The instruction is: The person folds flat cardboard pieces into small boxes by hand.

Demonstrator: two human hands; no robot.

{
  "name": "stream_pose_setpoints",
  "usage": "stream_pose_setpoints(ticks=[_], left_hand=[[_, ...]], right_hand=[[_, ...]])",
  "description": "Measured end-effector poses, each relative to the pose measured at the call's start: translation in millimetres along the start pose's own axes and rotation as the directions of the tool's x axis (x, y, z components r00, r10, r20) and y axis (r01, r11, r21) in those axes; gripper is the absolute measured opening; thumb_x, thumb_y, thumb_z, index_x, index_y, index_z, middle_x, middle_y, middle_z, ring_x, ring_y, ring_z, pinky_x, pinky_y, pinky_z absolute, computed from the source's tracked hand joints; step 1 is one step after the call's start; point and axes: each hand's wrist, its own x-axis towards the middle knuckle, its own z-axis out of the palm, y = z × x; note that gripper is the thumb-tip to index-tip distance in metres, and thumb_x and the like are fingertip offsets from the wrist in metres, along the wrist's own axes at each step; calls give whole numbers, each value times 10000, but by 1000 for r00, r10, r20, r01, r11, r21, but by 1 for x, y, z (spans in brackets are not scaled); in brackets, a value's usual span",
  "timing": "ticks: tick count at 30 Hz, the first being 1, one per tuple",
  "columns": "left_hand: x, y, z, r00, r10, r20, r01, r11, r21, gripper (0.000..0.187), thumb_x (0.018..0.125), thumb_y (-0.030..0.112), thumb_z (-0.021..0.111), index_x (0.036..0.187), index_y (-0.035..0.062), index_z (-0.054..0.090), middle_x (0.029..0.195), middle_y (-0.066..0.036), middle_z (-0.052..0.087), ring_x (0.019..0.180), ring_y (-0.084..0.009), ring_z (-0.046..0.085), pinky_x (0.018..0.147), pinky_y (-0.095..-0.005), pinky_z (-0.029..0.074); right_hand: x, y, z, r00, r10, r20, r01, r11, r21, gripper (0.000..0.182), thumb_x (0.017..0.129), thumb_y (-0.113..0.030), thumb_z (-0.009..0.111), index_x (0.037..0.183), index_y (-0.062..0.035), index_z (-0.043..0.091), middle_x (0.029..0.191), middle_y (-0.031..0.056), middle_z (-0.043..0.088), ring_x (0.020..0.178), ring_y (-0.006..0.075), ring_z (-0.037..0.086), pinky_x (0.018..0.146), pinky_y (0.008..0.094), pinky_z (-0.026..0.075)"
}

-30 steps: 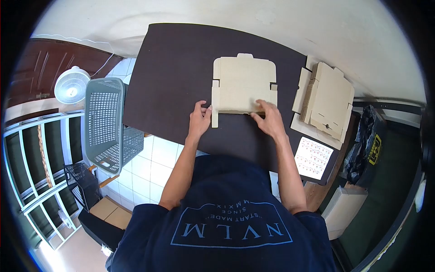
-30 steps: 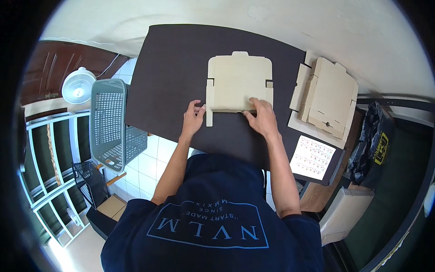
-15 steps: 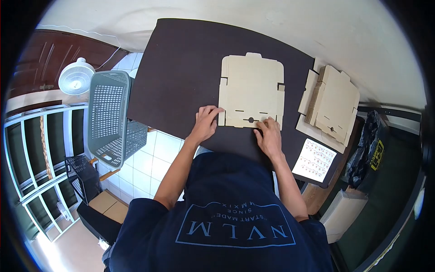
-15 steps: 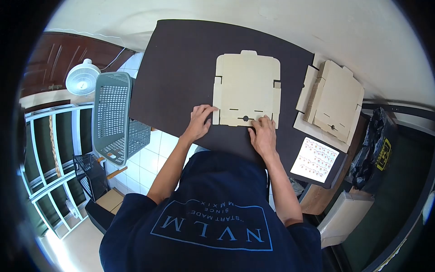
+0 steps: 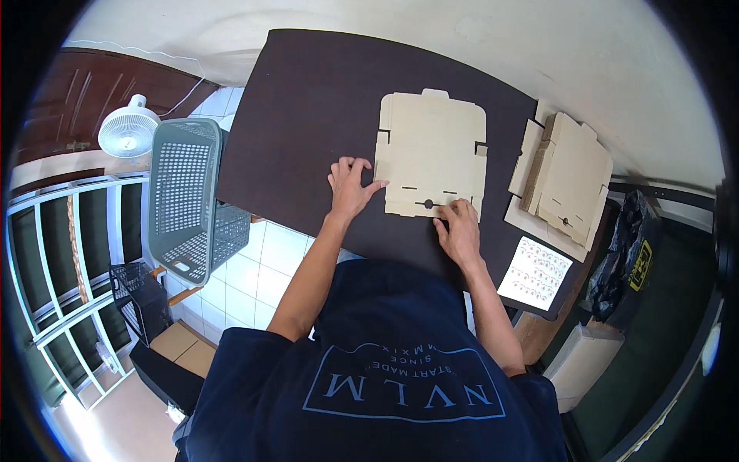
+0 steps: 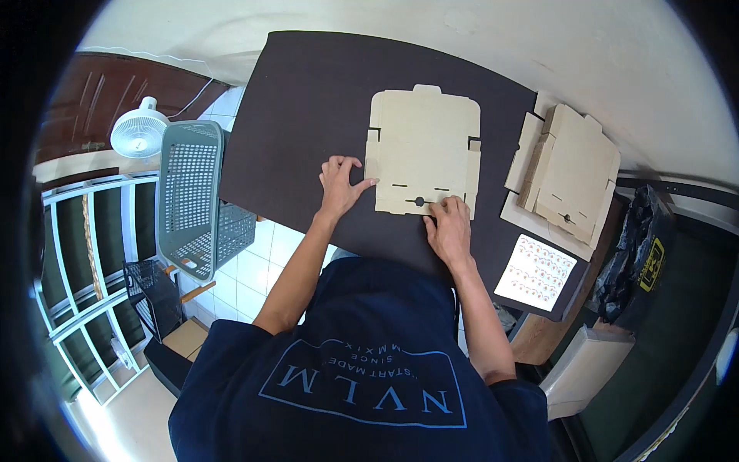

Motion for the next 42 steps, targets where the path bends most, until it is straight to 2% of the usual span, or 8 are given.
stream_pose_setpoints(ticks=[6, 15, 21, 27, 29, 33, 35, 42], left_hand=[[27, 14, -20, 932, -320, 171, 285, 938, 198, 728, 640, 498, 916, 1147, 144, 533, 1198, -125, 460, 1136, -337, 418, 936, -490, 372], [23, -34, -34, 966, -137, 220, 120, 989, 90, 590, 690, 415, 903, 1126, 159, 598, 1165, -98, 486, 1150, -318, 438, 960, -465, 389], [53, -9, -26, 967, -131, 217, 222, 852, -475, 192, 939, 175, 706, 1052, 27, 658, 809, -19, 649, 743, -99, 610, 701, -268, 515], [43, 20, 29, 985, 1, 175, 85, 871, -483, 186, 914, 81, 677, 1081, 4, 646, 868, -77, 670, 793, -153, 639, 751, -323, 542], [36, 21, 38, 990, -54, 127, 101, 911, -401, 227, 903, 86, 691, 1105, -1, 634, 868, -94, 671, 799, -174, 650, 760, -343, 548], [36, 20, 40, 969, -249, -1, 232, 903, -361, 432, 898, 124, 701, 1274, -17, 541, 923, -140, 693, 829, -191, 684, 747, -351, 556], [53, 18, 37, 928, -361, 98, 365, 819, -442, 425, 906, 120, 662, 1279, -32, 525, 971, -184, 680, 833, -295, 712, 778, -409, 561], [107, 35, 22, 800, -480, 361, 591, 521, -616, 543, 919, 166, 682, 1388, 26, 447, 1080, -136, 633, 903, -190, 654, 740, -334, 555]], right_hand=[[0, 3, 1, 1000, -31, 3, 31, 999, -25, 249, 810, -110, 757, 1038, -19, 719, 1114, 170, 585, 1149, 351, 530, 1014, 472, 420], [6, 8, -3, 999, 14, 42, -14, 1000, 1, 244, 843, -145, 732, 1039, -2, 723, 1067, 199, 642, 1097, 369, 588, 970, 464, 467], [64, 32, -14, 982, 167, -84, -151, 975, 165, 247, 908, -185, 651, 1036, 19, 706, 993, 239, 695, 931, 425, 670, 846, 485, 538], [122, 75, -5, 966, 218, -139, -190, 963, 191, 388, 911, -177, 690, 1261, -25, 620, 1011, 143, 732, 858, 241, 735, 764, 366, 581], [133, 61, -21, 765, 638, 92, -600, 653, 461, 565, 907, -152, 700, 1416, -51, 477, 1025, 159, 708, 793, 209, 732, 698, 339, 608], [143, 55, -30, 735, 668, 115, -622, 598, 505, 654, 902, -136, 704, 1472, -65, 392, 1020, 161, 680, 752, 213, 725, 655, 334, 629], [152, 57, -32, 705, 683, 191, -672, 557, 489, 682, 891, -118, 707, 1484, -66, 375, 1036, 150, 660, 746, 231, 716, 665, 364, 639], [172, 64, -30, 584, 756, 294, -698, 283, 658, 546, 857, -113, 728, 1334, -93, 462, 1066, 154, 623, 816, 242, 676, 672, 439, 633]])
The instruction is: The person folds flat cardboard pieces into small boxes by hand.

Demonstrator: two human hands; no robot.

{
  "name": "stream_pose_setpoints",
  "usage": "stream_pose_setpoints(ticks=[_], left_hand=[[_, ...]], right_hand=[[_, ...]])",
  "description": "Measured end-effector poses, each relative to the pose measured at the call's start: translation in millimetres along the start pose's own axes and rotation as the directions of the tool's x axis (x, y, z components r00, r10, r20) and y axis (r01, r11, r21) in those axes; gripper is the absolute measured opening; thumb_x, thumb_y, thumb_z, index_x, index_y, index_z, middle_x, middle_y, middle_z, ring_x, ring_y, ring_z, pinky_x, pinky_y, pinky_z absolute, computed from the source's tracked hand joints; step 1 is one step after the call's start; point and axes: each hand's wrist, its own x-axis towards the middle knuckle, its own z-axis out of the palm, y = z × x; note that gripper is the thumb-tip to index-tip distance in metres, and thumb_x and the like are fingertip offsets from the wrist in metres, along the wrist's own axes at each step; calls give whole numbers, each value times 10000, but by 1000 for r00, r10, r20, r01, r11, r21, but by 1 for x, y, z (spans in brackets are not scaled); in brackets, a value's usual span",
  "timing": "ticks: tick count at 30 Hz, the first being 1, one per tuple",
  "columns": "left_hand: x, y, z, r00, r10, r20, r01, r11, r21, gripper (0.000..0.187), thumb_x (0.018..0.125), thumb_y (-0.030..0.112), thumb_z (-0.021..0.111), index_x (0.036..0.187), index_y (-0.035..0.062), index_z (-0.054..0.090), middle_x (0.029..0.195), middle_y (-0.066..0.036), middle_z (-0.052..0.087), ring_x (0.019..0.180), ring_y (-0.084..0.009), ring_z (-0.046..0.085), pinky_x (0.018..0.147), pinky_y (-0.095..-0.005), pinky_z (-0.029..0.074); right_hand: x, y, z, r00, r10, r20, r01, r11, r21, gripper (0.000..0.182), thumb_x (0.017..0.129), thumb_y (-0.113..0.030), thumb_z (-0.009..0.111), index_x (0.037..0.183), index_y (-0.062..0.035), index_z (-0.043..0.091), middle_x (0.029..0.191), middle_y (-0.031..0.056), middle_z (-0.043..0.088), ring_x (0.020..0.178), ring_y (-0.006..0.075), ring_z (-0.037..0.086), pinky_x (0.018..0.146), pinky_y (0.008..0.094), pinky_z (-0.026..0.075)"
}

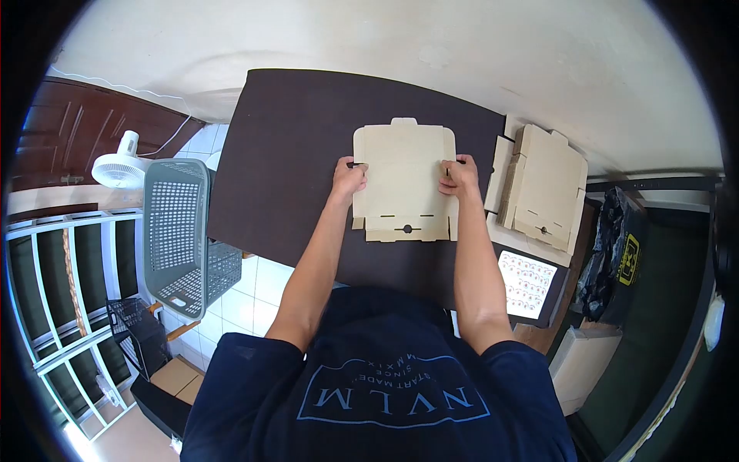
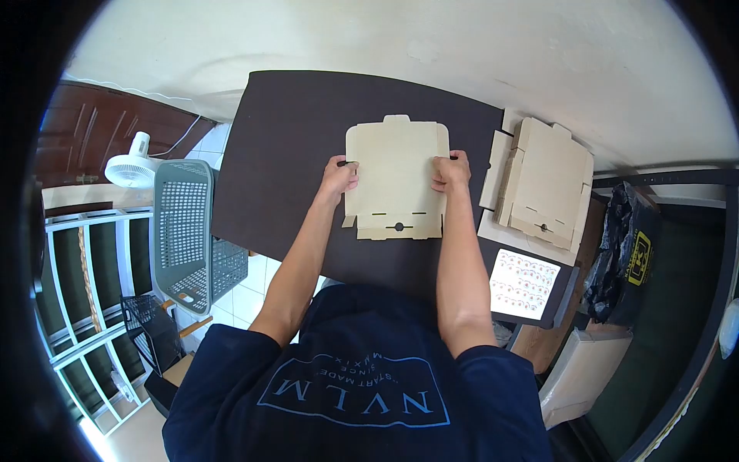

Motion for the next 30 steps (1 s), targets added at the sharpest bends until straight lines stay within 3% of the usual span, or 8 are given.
stream_pose_setpoints(ticks=[3, 5, 10, 12, 23, 25, 27, 30], left_hand=[[-6, 15, 1, 995, -91, 49, 91, 996, -18, 517, 932, 171, 673, 1366, 45, 423, 1113, -118, 593, 945, -172, 595, 795, -327, 532], [-8, 12, 3, 991, -120, 54, 122, 991, -48, 463, 937, 178, 667, 1324, 64, 441, 1099, -92, 582, 950, -160, 570, 810, -327, 513], [6, -18, 10, 982, 181, -60, -180, 984, 15, 318, 953, 138, 647, 1214, 31, 500, 1048, -98, 640, 960, -184, 610, 816, -336, 500], [-5, -18, 9, 981, 183, -61, -186, 981, -60, 303, 958, 115, 632, 1218, 21, 507, 1070, -102, 651, 953, -178, 618, 812, -324, 500], [-63, -68, -27, 901, 412, 132, -408, 911, -59, 308, 916, -63, 574, 1186, 35, 685, 1203, -91, 690, 1147, -200, 642, 954, -335, 508], [-86, -74, -40, 662, 706, 251, -749, 634, 195, 391, 805, -117, 619, 1148, 47, 708, 1212, -133, 683, 1152, -278, 652, 950, -356, 521], [-99, -83, -49, 686, 660, 307, -721, 675, 160, 531, 718, -136, 639, 1195, 88, 701, 1327, -163, 616, 1266, -340, 573, 1033, -391, 475], [-112, -90, -62, 647, 600, 470, -761, 470, 448, 656, 742, -64, 699, 1357, 149, 619, 1493, -151, 475, 1431, -352, 394, 1138, -445, 357]], right_hand=[[-7, -1, 17, 994, 50, -93, -49, 999, 21, 375, 867, -127, 721, 1184, -88, 525, 1047, 136, 609, 828, 257, 656, 667, 473, 626], [0, 20, 29, 952, -187, -242, 157, 978, -140, 278, 889, -135, 707, 1116, -77, 557, 1032, 102, 611, 843, 248, 642, 658, 437, 626], [4, 52, 26, 854, -435, -284, 396, 899, -185, 184, 930, -134, 670, 1069, -57, 577, 1055, 66, 629, 921, 182, 634, 670, 354, 622], [-17, 42, 18, 921, -329, -207, 349, 935, 66, 149, 944, -133, 658, 1038, -38, 593, 1038, 63, 644, 927, 173, 646, 701, 340, 623], [-66, 93, -37, 916, -394, 71, 381, 913, 146, 380, 911, 66, 562, 1258, -48, 665, 1214, 140, 681, 1099, 231, 653, 919, 358, 575], [-71, 105, -52, 613, -746, 260, 788, 551, -274, 488, 855, 137, 533, 1287, -57, 650, 1281, 143, 663, 1153, 324, 635, 1067, 389, 493], [-81, 106, -66, 624, -675, 393, 780, 564, -271, 711, 739, 192, 509, 1379, -104, 597, 1480, 155, 532, 1316, 402, 522, 1158, 417, 394], [-108, 84, -78, 735, -316, 600, 677, 307, -668, 943, 703, 185, 561, 1534, -235, 412, 1658, 139, 236, 1488, 445, 252, 1199, 472, 344]])
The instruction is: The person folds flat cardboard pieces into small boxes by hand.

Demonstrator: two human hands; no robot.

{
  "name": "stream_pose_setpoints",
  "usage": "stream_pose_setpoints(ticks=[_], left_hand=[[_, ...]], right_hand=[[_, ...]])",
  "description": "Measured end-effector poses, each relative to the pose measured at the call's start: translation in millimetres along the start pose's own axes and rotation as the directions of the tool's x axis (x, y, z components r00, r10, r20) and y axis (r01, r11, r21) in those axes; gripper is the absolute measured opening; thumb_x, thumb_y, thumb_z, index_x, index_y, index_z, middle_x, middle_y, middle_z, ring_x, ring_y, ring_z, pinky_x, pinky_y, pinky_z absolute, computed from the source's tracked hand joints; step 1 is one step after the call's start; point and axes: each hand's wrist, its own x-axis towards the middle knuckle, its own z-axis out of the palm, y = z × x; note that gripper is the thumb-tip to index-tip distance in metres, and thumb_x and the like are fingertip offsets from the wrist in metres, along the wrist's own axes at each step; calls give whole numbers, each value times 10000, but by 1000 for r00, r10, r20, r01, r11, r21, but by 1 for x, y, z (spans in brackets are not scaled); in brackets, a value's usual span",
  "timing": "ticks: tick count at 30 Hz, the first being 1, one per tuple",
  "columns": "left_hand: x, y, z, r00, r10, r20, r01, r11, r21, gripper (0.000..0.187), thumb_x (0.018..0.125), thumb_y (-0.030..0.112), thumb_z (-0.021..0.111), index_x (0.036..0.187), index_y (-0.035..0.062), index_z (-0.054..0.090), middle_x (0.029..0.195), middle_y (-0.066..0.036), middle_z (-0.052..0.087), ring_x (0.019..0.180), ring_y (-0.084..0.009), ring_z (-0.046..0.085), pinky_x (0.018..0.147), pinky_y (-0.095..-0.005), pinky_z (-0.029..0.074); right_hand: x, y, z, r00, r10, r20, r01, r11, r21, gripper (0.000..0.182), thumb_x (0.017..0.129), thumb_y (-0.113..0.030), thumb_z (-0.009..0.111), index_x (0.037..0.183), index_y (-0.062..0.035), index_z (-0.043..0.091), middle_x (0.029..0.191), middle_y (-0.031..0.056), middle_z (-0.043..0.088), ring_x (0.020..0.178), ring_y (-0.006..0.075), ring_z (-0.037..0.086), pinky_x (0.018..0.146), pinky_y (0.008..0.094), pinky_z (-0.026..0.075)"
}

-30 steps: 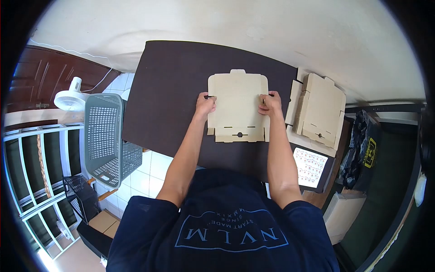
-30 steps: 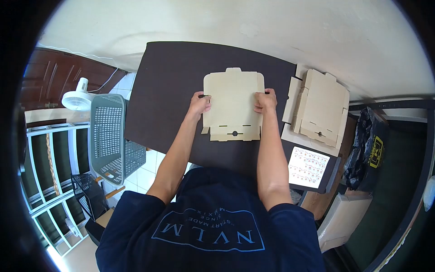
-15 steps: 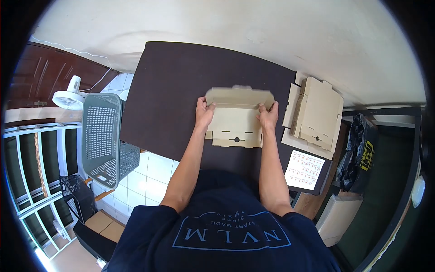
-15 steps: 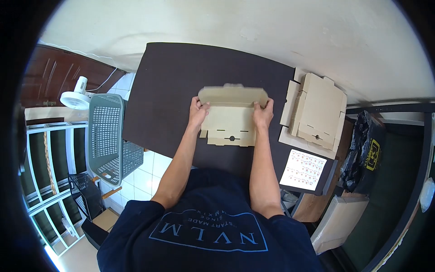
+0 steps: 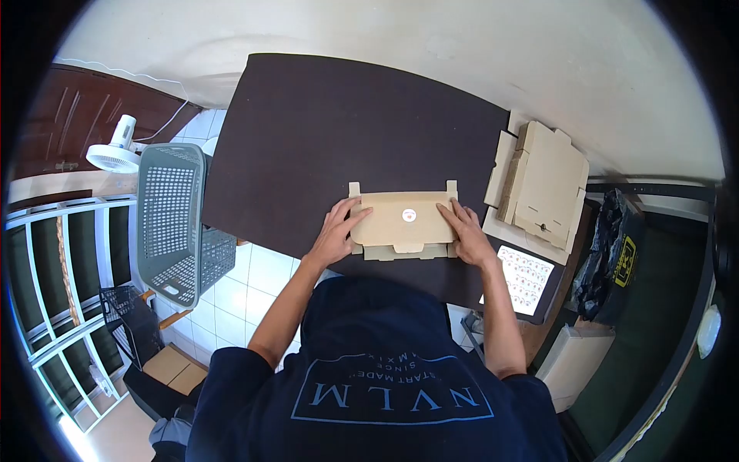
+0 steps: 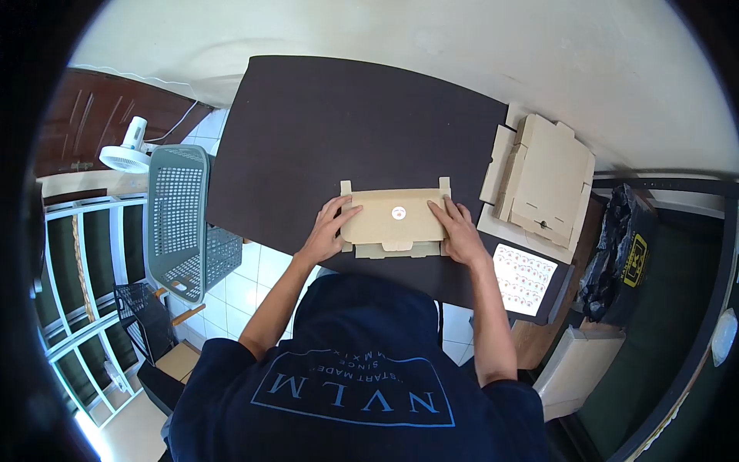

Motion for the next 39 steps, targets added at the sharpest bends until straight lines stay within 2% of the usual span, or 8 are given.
stream_pose_setpoints(ticks=[2, 4, 7, 9, 11, 24, 31, 39], left_hand=[[-3, 13, -14, 973, -52, 225, 28, 994, 109, 812, 767, 113, 791, 1507, 206, 470, 1607, -140, 315, 1521, -367, 198, 1187, -509, 233], [-6, 13, -13, 973, -27, 228, -4, 991, 133, 821, 797, 235, 788, 1533, 194, 426, 1629, -142, 275, 1526, -373, 176, 1181, -521, 227], [-7, 13, -7, 971, -16, 240, -35, 978, 208, 836, 847, 411, 758, 1552, 157, 388, 1656, -157, 218, 1535, -385, 139, 1179, -532, 218], [-7, 11, 0, 967, -29, 251, -38, 965, 258, 829, 866, 466, 732, 1546, 133, 394, 1662, -170, 201, 1539, -391, 125, 1182, -531, 215], [-8, 8, 7, 971, -53, 231, -23, 949, 316, 842, 875, 522, 699, 1539, 100, 398, 1661, -168, 203, 1541, -387, 121, 1184, -534, 203], [-11, 23, 24, 982, -137, 134, 74, 915, 396, 683, 938, 286, 600, 1551, 102, 363, 1658, -118, 241, 1529, -380, 174, 1177, -529, 225], [-9, 26, 24, 984, -151, 98, 102, 915, 389, 600, 989, 431, 558, 1492, 122, 453, 1654, -103, 256, 1527, -366, 187, 1189, -527, 219], [-10, 29, 21, 981, -164, 107, 118, 931, 347, 593, 960, 361, 637, 1455, 82, 471, 1651, -142, 249, 1526, -382, 185, 1185, -527, 218]], right_hand=[[-4, -18, -18, 994, 68, 80, -64, 996, -58, 947, 707, 142, 626, 1540, -250, 400, 1659, 146, 227, 1485, 458, 250, 1200, 480, 342], [3, -23, -24, 978, 118, 173, -80, 974, -212, 848, 764, -95, 788, 1518, -239, 428, 1655, 166, 223, 1481, 481, 244, 1178, 517, 359], [21, -58, -26, 976, 200, 82, -165, 935, -313, 673, 848, -265, 759, 1459, -171, 491, 1610, 203, 308, 1458, 491, 292, 1151, 533, 380], [43, -72, -5, 998, 41, -42, -49, 974, -222, 515, 937, -365, 662, 1305, -11, 601, 1423, 249, 538, 1382, 443, 440, 1141, 499, 389], [60, -92, 25, 984, -134, -121, 118, 984, -131, 571, 968, -384, 611, 1340, 47, 571, 1456, 252, 510, 1399, 432, 421, 1168, 515, 332], [71, -100, 108, 851, -436, -291, 357, 889, -287, 718, 1033, -517, 400, 1492, 35, 408, 1548, 204, 424, 1499, 312, 304, 1237, 553, 115], [54, -68, 82, 894, -324, -308, 215, 916, -340, 701, 1039, -494, 400, 1503, 30, 391, 1547, 183, 435, 1497, 295, 314, 1238, 565, 89], [23, -4, 44, 919, -172, -354, 29, 927, -374, 683, 1037, -473, 413, 1513, 17, 381, 1564, 184, 412, 1501, 424, 243, 1231, 574, 115]])
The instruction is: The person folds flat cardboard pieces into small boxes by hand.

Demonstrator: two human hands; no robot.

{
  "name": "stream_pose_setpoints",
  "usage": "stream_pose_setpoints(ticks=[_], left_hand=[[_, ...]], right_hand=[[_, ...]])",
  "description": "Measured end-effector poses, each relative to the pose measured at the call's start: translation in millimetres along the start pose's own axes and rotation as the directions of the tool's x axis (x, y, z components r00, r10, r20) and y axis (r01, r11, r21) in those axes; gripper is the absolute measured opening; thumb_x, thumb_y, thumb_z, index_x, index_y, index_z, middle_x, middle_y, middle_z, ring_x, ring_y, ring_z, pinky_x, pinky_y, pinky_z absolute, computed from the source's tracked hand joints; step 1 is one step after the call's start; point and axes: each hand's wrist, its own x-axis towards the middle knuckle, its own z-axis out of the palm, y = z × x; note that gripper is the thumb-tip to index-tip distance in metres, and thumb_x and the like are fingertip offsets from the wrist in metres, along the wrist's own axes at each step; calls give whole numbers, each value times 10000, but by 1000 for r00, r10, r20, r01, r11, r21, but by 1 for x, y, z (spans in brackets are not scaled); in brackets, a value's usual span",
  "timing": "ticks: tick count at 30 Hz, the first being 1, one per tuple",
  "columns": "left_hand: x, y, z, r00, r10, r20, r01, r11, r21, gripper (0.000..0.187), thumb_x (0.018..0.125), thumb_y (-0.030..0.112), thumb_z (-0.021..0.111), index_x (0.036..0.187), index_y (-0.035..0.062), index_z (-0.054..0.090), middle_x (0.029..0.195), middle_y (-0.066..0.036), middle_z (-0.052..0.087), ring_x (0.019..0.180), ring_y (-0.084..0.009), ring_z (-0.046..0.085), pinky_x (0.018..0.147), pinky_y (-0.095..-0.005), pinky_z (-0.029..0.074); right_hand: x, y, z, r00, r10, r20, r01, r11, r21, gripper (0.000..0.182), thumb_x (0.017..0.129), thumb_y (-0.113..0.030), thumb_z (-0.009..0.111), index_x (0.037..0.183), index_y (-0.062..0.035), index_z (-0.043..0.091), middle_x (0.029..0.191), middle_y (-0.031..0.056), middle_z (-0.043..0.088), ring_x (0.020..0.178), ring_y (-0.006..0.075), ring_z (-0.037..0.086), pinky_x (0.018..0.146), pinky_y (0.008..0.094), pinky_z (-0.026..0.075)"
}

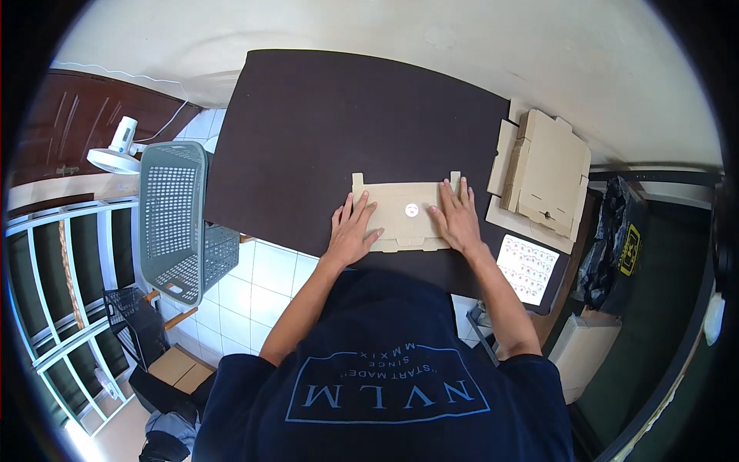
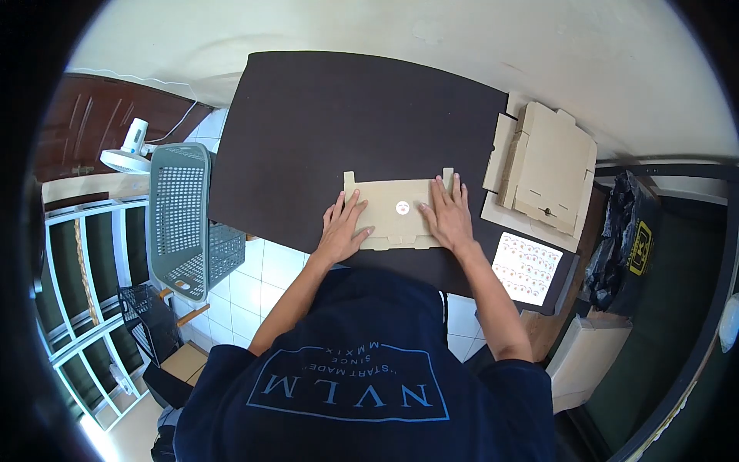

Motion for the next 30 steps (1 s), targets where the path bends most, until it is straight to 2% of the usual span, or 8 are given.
stream_pose_setpoints(ticks=[2, 3, 4, 7, 12, 17, 27, 30], left_hand=[[4, -5, -3, 992, 24, -126, -45, 985, -165, 578, 920, 285, 697, 1415, 70, 491, 1569, -160, 373, 1472, -387, 284, 1151, -518, 265], [8, -4, -5, 991, 28, -127, -50, 985, -166, 578, 920, 285, 697, 1415, 70, 491, 1569, -160, 373, 1472, -387, 284, 1151, -518, 265], [11, -4, -7, 985, -61, -160, 18, 966, -258, 566, 901, 259, 711, 1394, 74, 503, 1491, -155, 427, 1401, -375, 343, 1117, -504, 292], [21, -5, -12, 972, -148, -185, 72, 929, -364, 546, 881, 226, 728, 1367, 85, 521, 1345, -138, 504, 1262, -345, 431, 1060, -482, 336], [35, -8, -19, 982, -104, -159, 32, 915, -402, 469, 884, 182, 726, 1312, 105, 550, 1189, -115, 554, 1154, -312, 481, 1021, -468, 359], [47, -18, -19, 987, -47, -154, -37, 865, -500, 318, 911, 123, 691, 1209, 78, 591, 1061, -106, 581, 1111, -309, 508, 985, -435, 402], [79, -24, -13, 977, 37, -211, -94, 959, -268, 252, 940, 226, 688, 1154, 97, 659, 1100, -104, 542, 1080, -295, 491, 936, -425, 404], [93, -22, -14, 975, -1, -220, -52, 971, -234, 193, 942, 250, 684, 1059, 96, 695, 1051, -100, 525, 1040, -288, 480, 886, -428, 395]], right_hand=[[1, 5, -11, 998, 56, 1, -56, 985, 163, 674, 1018, -475, 464, 1483, 11, 421, 1526, 190, 453, 1489, 439, 251, 1215, 590, 158], [1, 4, -17, 991, 109, -71, -92, 973, 212, 658, 974, -443, 578, 1432, 17, 470, 1436, 218, 522, 1429, 439, 341, 1174, 562, 271], [1, 6, -18, 992, 108, -72, -91, 974, 209, 658, 974, -443, 578, 1432, 17, 470, 1436, 218, 522, 1429, 439, 341, 1174, 562, 271], [4, 5, -26, 966, 255, -40, -215, 880, 425, 631, 884, -386, 727, 1337, 19, 557, 1220, 212, 629, 1181, 389, 523, 1024, 464, 435], [20, 16, -42, 968, 250, 36, -248, 914, 321, 597, 845, -410, 762, 1257, 0, 627, 1157, 192, 659, 1104, 357, 541, 987, 443, 463], [31, 27, -48, 953, 142, 268, -254, 855, 452, 574, 795, -297, 828, 1269, -41, 631, 1105, 150, 676, 1075, 331, 545, 958, 429, 476], [59, 39, -38, 954, 97, 285, -205, 901, 381, 355, 812, -187, 791, 1126, -41, 715, 1098, 118, 649, 1083, 336, 514, 975, 423, 455], [67, 44, -30, 980, 76, 182, -139, 919, 368, 328, 843, -192, 759, 1135, -48, 716, 1105, 127, 624, 1104, 335, 501, 974, 418, 457]])
